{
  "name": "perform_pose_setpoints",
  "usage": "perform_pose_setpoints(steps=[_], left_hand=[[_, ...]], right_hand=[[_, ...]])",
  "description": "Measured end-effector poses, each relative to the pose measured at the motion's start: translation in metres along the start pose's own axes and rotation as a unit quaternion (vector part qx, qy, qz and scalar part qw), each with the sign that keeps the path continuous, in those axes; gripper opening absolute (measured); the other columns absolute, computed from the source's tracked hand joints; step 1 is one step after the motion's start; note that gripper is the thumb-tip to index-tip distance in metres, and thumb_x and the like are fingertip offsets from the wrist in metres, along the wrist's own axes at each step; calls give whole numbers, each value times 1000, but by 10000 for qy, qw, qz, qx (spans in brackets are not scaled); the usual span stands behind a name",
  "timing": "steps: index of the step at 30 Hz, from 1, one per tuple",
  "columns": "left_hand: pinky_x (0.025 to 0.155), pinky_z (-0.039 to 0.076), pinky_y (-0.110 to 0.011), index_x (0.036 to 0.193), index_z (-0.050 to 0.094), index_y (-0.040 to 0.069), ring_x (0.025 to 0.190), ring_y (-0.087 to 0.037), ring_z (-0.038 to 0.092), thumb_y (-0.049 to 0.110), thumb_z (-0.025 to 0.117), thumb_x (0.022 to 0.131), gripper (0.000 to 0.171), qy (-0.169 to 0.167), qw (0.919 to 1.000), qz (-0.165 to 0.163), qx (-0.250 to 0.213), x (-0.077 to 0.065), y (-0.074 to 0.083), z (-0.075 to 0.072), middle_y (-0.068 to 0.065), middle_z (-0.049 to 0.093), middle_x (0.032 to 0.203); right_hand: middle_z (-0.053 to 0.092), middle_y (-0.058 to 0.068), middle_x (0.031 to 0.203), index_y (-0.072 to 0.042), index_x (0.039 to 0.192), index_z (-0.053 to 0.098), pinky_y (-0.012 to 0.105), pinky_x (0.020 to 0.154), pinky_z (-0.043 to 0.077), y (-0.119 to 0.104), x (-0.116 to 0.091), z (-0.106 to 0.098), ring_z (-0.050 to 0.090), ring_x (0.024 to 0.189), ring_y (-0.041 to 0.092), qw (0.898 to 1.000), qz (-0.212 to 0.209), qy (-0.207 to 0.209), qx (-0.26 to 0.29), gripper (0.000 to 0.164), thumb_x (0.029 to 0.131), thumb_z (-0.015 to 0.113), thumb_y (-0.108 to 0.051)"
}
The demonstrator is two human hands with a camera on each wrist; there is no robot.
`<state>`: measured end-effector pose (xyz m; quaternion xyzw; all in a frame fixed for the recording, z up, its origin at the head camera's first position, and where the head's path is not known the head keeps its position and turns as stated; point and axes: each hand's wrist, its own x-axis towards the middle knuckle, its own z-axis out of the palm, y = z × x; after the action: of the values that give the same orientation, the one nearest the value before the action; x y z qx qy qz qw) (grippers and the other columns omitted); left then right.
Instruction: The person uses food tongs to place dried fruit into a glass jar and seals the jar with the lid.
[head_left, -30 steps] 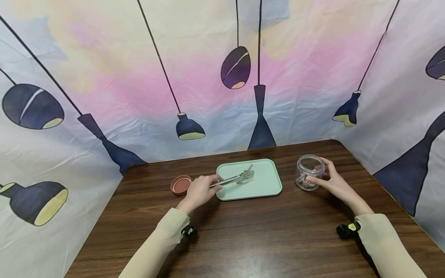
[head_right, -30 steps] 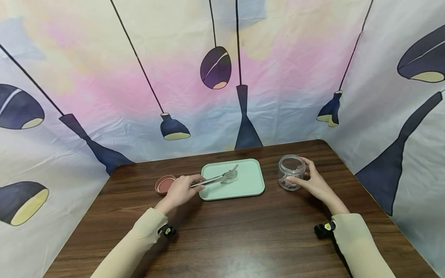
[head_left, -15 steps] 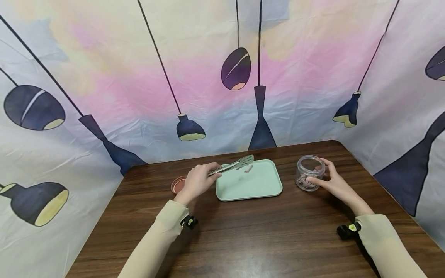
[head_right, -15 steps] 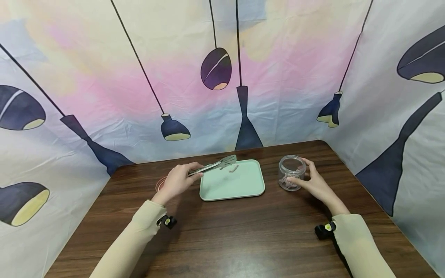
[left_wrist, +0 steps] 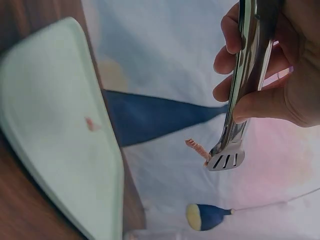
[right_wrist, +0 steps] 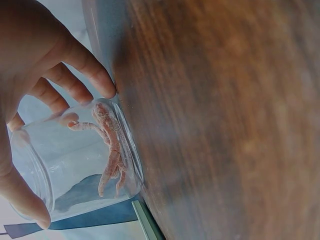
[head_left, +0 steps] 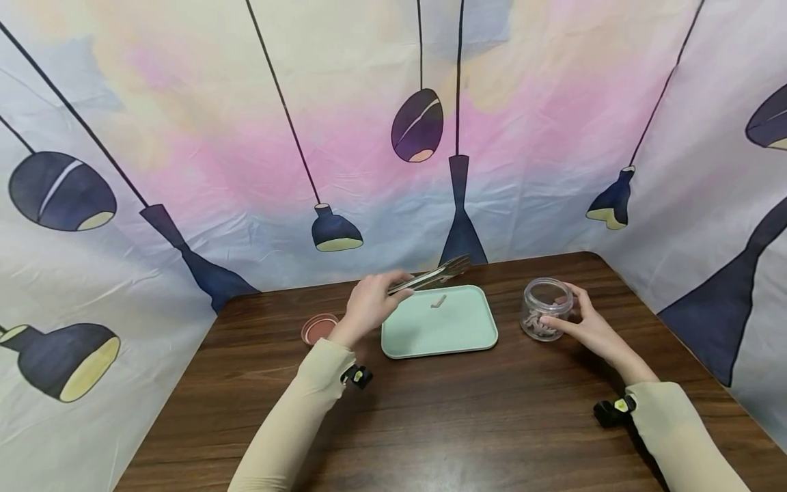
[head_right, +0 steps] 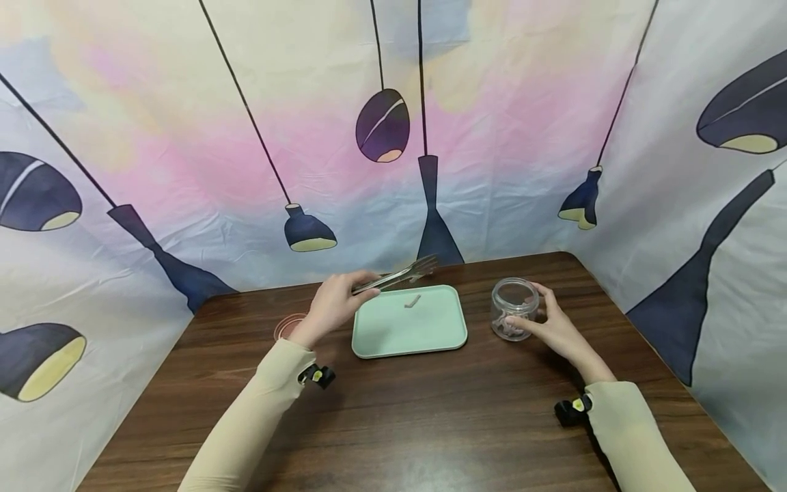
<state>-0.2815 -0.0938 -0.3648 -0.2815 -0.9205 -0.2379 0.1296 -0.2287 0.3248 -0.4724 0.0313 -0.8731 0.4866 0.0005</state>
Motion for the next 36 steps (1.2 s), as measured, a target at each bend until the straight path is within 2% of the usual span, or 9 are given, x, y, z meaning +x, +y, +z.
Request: perform_pose_setpoints(steps=[5, 14, 21, 26, 30, 36], left_hand=[[70, 55, -41, 123, 72, 20, 89, -22, 72, 30, 70, 97, 28, 42, 9997, 233, -106, 16, 19, 0, -4, 74, 115], [78, 55, -39, 124, 72, 21, 98, -21, 70, 34, 67, 99, 28, 50, 9986, 443, -272, 41, 53, 3, -3, 73, 116], [75, 53, -34, 124, 72, 23, 94, -17, 70, 34, 67, 99, 28, 51, 9970, 557, -539, 55, 77, 9, 0, 73, 117], [65, 50, -27, 126, 71, 24, 91, -15, 70, 36, 66, 99, 30, -15, 9959, 637, -636, 63, 93, 22, 0, 73, 118], [63, 49, -24, 126, 70, 25, 90, -14, 71, 37, 66, 99, 30, -73, 9954, 730, -616, 67, 104, 35, 1, 73, 119], [59, 46, -21, 126, 69, 26, 71, -8, 66, 39, 65, 99, 31, -205, 9951, 745, -614, 65, 109, 54, 3, 73, 119]], right_hand=[[16, 32, 156, -19, 162, -6, 70, 94, 36, -1, 0, 0, 28, 136, 54, 9999, 86, -44, -27, 101, 96, 67, -46], [19, 34, 153, -20, 162, -6, 70, 94, 35, 1, -1, 1, 29, 136, 55, 9999, 65, -72, 43, 100, 97, 66, -43], [20, 35, 153, -20, 162, -6, 71, 95, 34, -2, -1, 1, 28, 137, 55, 9999, 77, -61, 47, 100, 97, 66, -43], [22, 34, 152, -20, 162, -6, 70, 95, 34, -1, -1, -1, 29, 136, 54, 9999, 70, -45, 62, 100, 97, 66, -42], [21, 34, 153, -20, 162, -7, 71, 96, 34, -1, -1, -1, 28, 137, 54, 10000, 74, -35, 43, 101, 97, 67, -43], [22, 34, 152, -18, 162, -7, 70, 96, 34, -2, 0, 3, 31, 136, 53, 9999, 96, -29, 88, 103, 96, 68, -43]])
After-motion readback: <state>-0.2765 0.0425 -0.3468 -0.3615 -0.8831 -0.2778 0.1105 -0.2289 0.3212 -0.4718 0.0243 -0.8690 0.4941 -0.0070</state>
